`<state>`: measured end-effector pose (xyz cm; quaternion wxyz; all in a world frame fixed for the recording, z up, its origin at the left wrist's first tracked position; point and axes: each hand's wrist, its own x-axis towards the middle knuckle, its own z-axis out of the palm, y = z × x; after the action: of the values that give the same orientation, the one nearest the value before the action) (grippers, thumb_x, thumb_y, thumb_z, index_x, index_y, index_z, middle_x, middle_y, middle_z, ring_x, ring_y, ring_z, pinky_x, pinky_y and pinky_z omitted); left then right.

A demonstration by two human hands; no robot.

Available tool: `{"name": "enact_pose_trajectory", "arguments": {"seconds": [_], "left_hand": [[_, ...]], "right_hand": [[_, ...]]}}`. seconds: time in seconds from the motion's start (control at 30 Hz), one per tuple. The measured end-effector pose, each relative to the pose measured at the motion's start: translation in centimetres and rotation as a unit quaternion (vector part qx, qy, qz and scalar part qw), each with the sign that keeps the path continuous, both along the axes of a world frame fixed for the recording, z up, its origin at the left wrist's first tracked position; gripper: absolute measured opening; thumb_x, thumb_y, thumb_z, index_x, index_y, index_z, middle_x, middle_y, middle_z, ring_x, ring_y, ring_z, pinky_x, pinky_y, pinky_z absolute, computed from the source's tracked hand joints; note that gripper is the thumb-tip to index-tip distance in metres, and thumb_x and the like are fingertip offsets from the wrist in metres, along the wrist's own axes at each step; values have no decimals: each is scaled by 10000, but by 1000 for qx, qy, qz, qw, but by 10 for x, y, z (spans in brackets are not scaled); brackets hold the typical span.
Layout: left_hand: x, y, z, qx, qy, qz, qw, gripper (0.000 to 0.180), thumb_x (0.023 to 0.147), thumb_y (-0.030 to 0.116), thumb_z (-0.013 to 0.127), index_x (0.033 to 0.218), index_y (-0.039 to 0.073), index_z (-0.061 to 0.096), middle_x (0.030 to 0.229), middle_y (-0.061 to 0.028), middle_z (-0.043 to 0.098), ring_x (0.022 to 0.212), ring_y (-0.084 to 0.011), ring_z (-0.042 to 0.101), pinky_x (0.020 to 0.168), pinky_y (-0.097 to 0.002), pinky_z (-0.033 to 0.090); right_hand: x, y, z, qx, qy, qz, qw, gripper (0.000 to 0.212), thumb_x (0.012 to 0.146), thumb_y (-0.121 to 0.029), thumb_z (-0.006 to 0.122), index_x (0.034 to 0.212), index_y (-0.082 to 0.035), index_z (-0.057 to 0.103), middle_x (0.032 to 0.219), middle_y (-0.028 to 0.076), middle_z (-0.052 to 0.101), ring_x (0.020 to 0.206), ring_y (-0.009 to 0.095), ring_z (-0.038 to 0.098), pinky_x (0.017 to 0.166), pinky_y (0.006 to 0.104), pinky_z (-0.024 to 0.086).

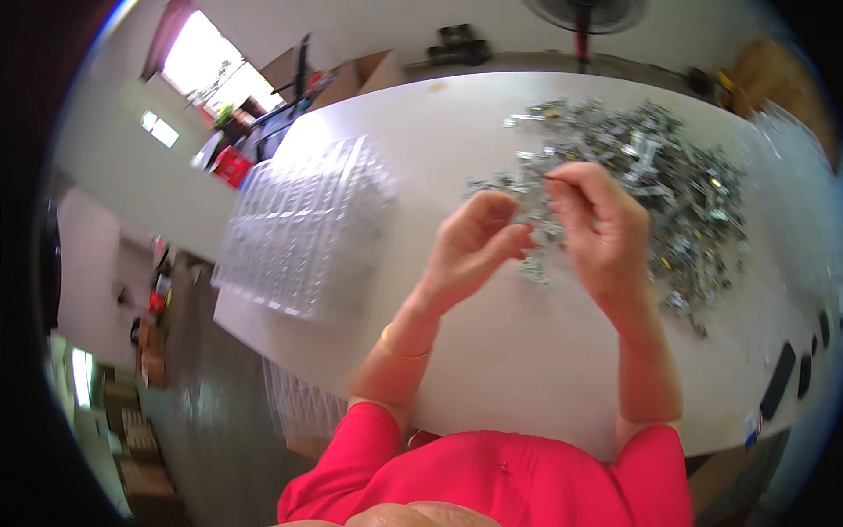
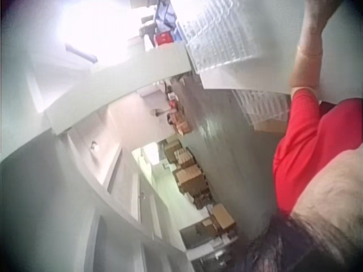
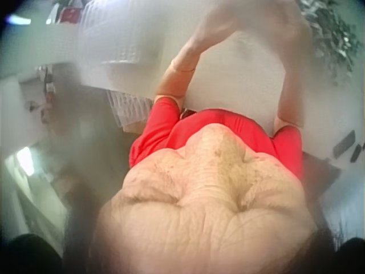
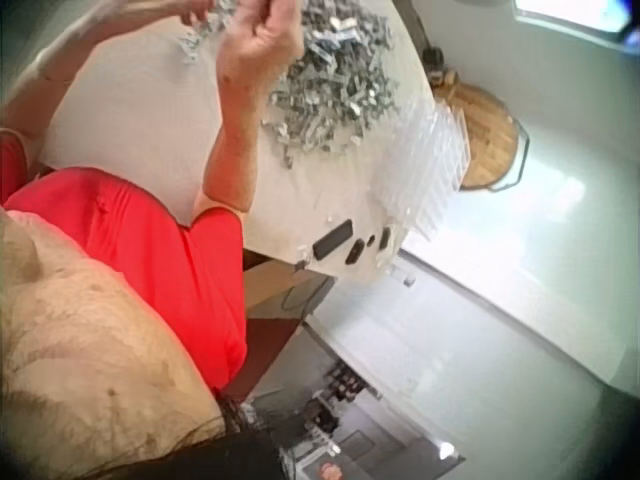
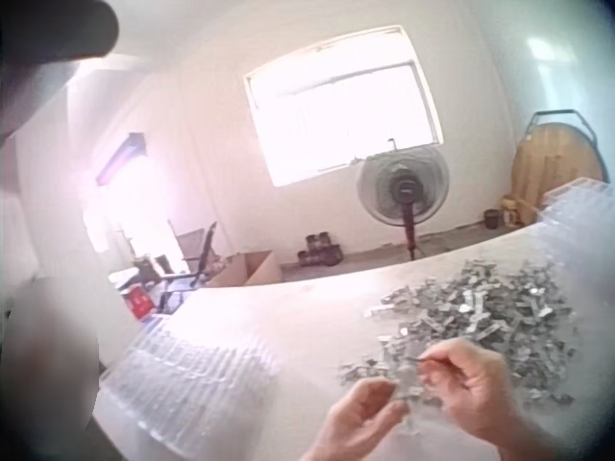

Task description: The person picks up a metal bracket and a pin from the table, inserts the pin into the bracket by hand, and places the assembled unit into a plastic tray, repeating this process for multiple components.

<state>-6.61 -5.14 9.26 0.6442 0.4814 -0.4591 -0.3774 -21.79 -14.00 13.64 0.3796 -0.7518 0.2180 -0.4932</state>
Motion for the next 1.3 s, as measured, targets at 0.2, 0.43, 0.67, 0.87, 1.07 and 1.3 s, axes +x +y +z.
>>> {"name": "enact_pose_trajectory", "arguments": {"seconds": [0.2,0.43,0.67,0.87,1.07,1.3], "left_hand": [[-3,-1,-4,-129,-287,164,935,177,911,52,716,1018,-14,591,874,-119,642,756,-176,653,724,-309,553],[27,21,30,-58,-215,237,945,168,951,98,685,1036,-26,610,845,-73,675,773,-104,614,709,-271,529],[86,84,57,12,-238,294,926,134,946,81,680,1026,-21,642,828,-36,689,765,-55,586,692,-236,500],[165,161,58,75,-299,432,848,157,966,124,656,1026,-20,666,865,-54,727,777,-87,655,699,-240,535],[248,253,64,98,-323,565,753,159,967,128,633,965,-27,667,800,-80,719,685,-125,635,646,-277,508],[276,288,67,175,-305,619,702,161,972,131,627,927,-19,662,750,-73,700,678,-124,630,628,-285,494]], "right_hand": [[0,3,-6,-3,23,-10,1000,50,987,-35,611,1026,-18,638,905,39,655,788,93,604,711,246,503],[9,29,-9,-93,14,49,994,94,944,40,608,1022,-2,638,932,94,640,758,175,612,690,296,508],[42,66,-48,-110,108,222,963,108,869,14,700,955,-36,658,826,122,664,660,262,649,575,345,495],[55,108,-101,-80,151,341,924,76,876,-42,693,944,-51,660,815,135,652,677,337,643,595,400,516],[61,135,-136,-142,142,429,881,89,831,-32,679,910,-67,661,799,107,651,724,305,654,638,400,524],[66,132,-144,-143,136,424,884,83,812,-35,687,882,-67,657,805,87,660,730,290,644,658,395,514]]}}
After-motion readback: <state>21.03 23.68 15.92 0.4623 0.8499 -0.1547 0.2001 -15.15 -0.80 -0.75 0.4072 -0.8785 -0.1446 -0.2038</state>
